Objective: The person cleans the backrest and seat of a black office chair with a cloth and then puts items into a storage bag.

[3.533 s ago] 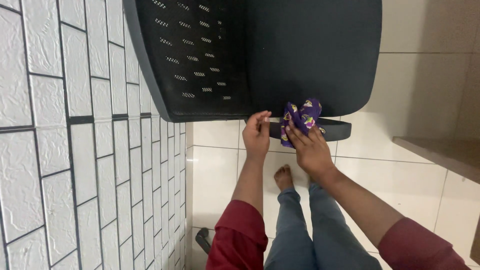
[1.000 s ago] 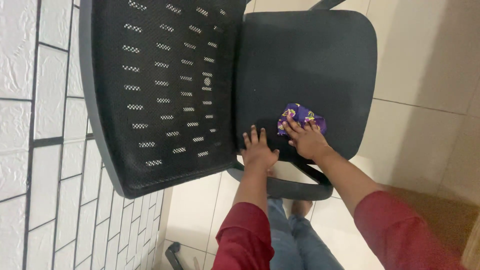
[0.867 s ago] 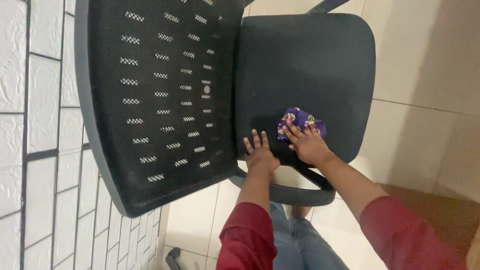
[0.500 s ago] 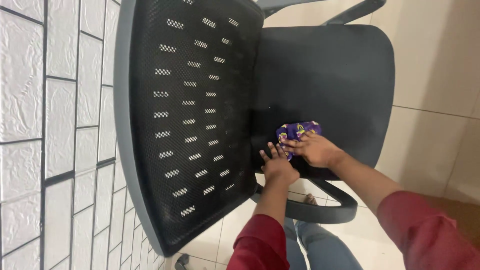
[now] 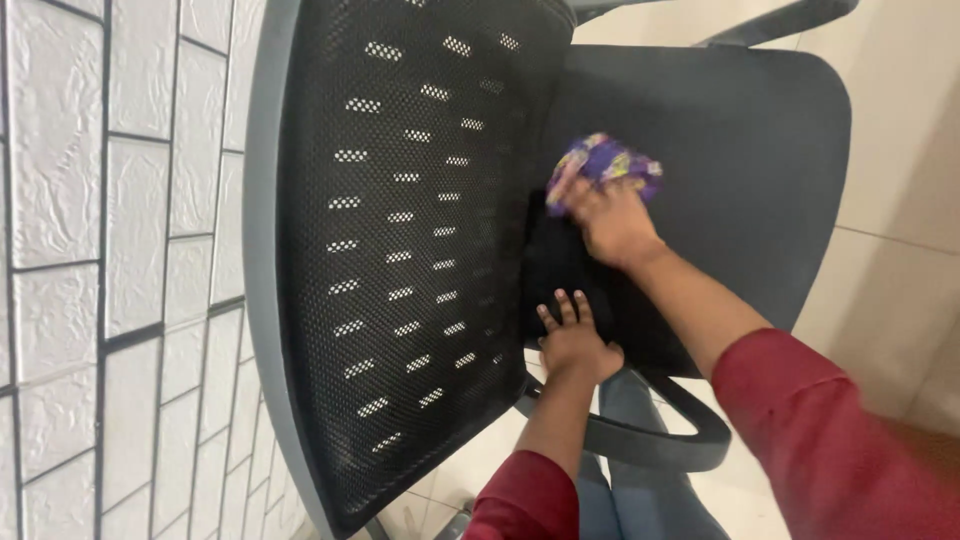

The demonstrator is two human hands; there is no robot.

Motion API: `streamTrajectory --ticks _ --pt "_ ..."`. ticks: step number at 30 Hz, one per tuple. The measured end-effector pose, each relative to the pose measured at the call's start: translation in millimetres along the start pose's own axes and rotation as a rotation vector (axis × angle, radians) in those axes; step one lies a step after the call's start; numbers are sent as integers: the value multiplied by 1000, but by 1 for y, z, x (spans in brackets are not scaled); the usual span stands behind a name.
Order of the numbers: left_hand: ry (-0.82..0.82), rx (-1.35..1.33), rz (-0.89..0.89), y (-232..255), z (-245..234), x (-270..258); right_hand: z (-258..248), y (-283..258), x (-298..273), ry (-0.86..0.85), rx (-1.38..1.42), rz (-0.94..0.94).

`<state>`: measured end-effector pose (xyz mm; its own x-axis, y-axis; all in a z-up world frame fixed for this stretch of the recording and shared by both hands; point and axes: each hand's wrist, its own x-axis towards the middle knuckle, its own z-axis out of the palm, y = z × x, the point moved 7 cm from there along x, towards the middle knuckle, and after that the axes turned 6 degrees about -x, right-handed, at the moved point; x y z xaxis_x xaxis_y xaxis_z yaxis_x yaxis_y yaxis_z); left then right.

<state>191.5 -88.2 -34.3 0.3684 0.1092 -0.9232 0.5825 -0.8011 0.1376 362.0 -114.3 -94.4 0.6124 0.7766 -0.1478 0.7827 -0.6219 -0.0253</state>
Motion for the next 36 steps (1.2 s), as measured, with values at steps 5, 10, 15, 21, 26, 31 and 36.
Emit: streamTrajectory --ticks 5,10,15,21,26,31,36 --pt "-18 26 23 1 29 17 -23 -67 -66 -70 311 -491" --pt "-39 66 2 4 13 19 -50 -47 -21 -226 382 -514" --pt "-93 82 -39 6 6 18 -51 56 49 -114 170 -53" --pt "-26 78 -39 2 -2 43 -6 148 2 -13 87 298" --pt "117 43 -37 30 -50 81 -9 182 -93 12 106 663" --pt "564 151 233 93 -120 67 10 155 -152 -41 68 745" --pt "329 -98 188 104 -127 72 -8 50 -144 -239 207 166"
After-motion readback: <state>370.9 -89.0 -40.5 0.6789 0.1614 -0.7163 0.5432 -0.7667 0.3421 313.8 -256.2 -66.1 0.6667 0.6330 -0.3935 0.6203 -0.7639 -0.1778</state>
